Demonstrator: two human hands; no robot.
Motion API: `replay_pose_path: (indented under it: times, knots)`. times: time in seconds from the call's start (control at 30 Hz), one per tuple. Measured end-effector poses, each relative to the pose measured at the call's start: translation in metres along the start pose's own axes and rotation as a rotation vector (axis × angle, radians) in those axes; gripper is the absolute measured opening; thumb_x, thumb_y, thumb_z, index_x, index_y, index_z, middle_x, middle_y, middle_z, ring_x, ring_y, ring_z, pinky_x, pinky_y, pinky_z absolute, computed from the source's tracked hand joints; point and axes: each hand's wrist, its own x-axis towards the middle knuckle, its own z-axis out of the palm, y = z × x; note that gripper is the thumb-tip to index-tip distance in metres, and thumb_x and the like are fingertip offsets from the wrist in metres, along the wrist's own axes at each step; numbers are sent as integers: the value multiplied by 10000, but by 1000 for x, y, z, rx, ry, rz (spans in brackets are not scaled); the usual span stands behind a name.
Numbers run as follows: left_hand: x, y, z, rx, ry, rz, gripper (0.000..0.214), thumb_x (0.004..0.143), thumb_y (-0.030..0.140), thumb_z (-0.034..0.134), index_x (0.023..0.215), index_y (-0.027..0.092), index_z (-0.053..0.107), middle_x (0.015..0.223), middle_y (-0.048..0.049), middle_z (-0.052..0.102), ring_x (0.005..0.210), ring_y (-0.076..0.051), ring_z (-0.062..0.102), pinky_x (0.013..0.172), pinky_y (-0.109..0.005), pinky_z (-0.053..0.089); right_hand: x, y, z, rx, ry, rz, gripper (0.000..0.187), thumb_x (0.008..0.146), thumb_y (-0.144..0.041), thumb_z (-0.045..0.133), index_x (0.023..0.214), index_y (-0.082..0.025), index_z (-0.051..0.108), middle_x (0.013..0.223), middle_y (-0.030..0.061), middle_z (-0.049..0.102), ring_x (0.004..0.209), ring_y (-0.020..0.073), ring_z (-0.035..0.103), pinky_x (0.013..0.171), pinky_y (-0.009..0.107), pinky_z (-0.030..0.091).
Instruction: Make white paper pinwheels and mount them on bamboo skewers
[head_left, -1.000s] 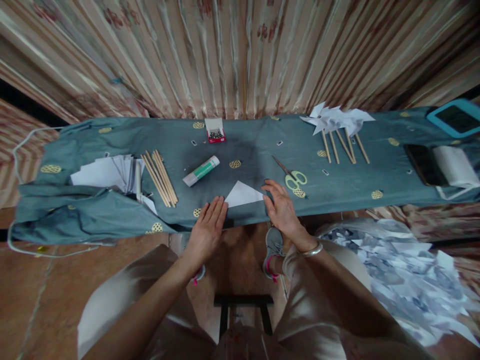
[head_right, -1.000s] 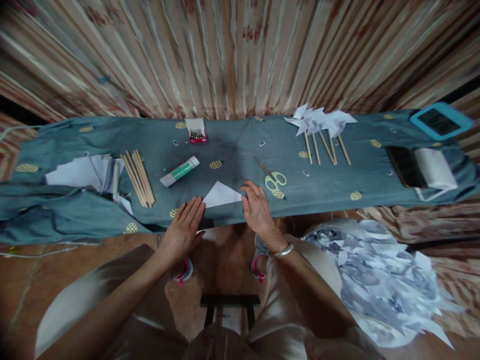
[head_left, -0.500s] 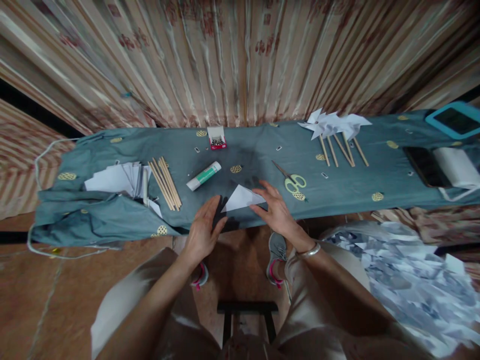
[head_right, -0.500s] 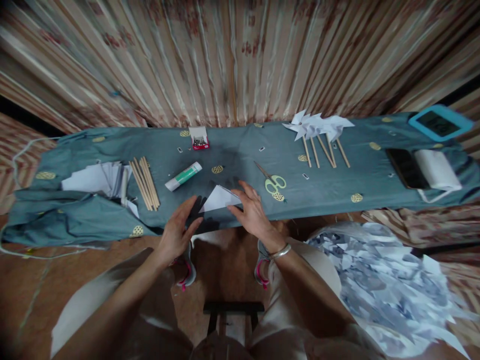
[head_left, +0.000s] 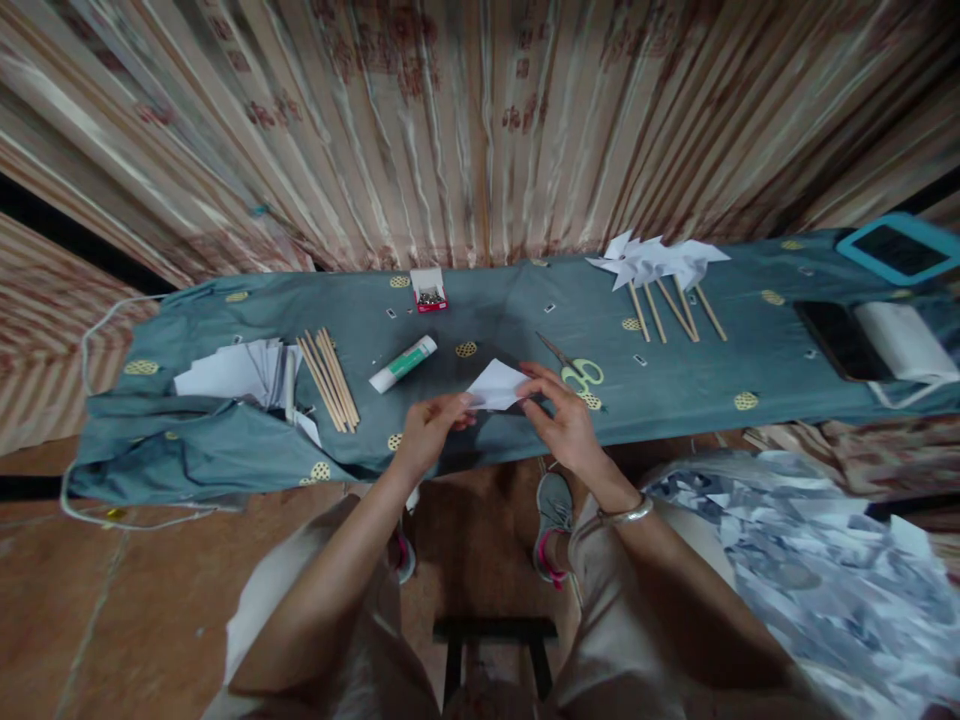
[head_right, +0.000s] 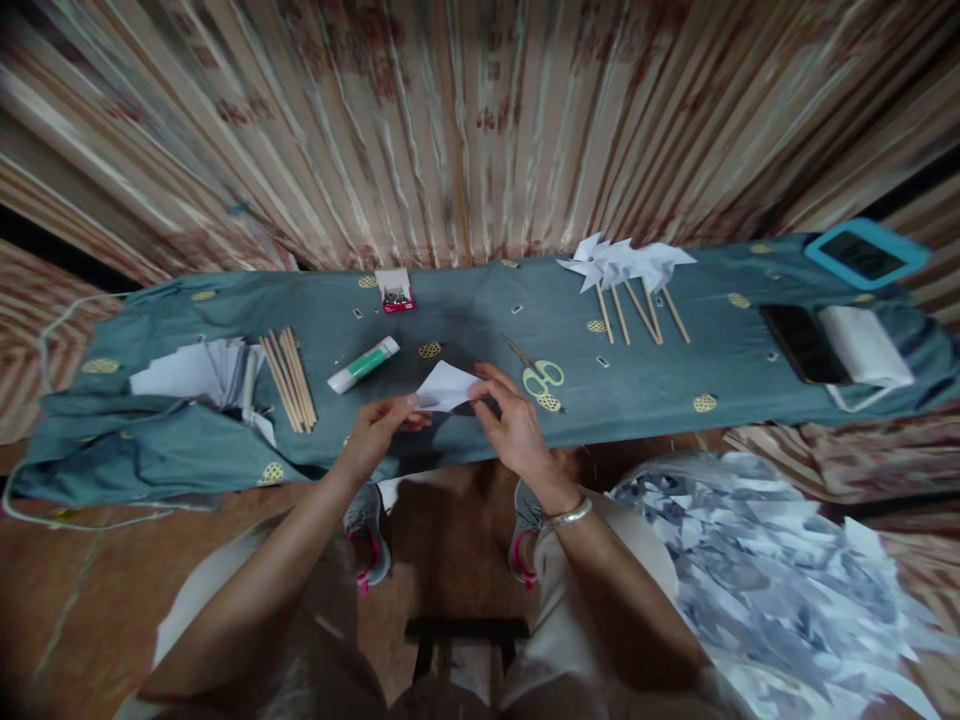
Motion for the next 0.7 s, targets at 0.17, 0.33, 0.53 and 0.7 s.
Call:
replay_pose_path:
  times: [0.17, 0.33, 0.53, 0.7]
  knots:
    - [-4, 10, 4, -180, -31, -150, 546, 570, 656, 755, 652, 120, 689, 662, -83, 710, 539, -135, 626, 504, -220, 469, -1, -4, -6, 0, 28, -43, 129, 848, -159, 530, 900, -228, 626, 1320, 88, 598, 1221, 208, 570, 1055, 422, 411]
    - [-8, 17, 7, -220, -72, -197, 522, 533, 615, 790, 649, 115, 698, 633, -66, 695, 515, -117, 615, 456, -190, 435, -1, -4, -8, -8, 33, -36, 144, 845, -142, 525, 908, -225, 625, 1313, 97, 599, 1222, 200, 570, 1048, 418, 417]
    - [-8, 14, 13, -233, -55, -203, 448, 484, 518, 845, 638, 118, 712, 627, -65, 697, 488, -103, 590, 428, -183, 411, -2, -6, -9, -8, 14, -57, 152, 841, -153, 519, 910, -224, 633, 1319, 93, 597, 1230, 206, 567, 1050, 418, 422]
    - [-7, 15, 8, -223, 48, -124, 418, 487, 484, 853, 639, 119, 719, 609, -58, 689, 474, -101, 566, 430, -196, 418, 3, 5, -27, -119, 70, -46, 278, 878, -216, 492, 1120, -205, 628, 1316, 115, 602, 1230, 221, 562, 1044, 409, 436]
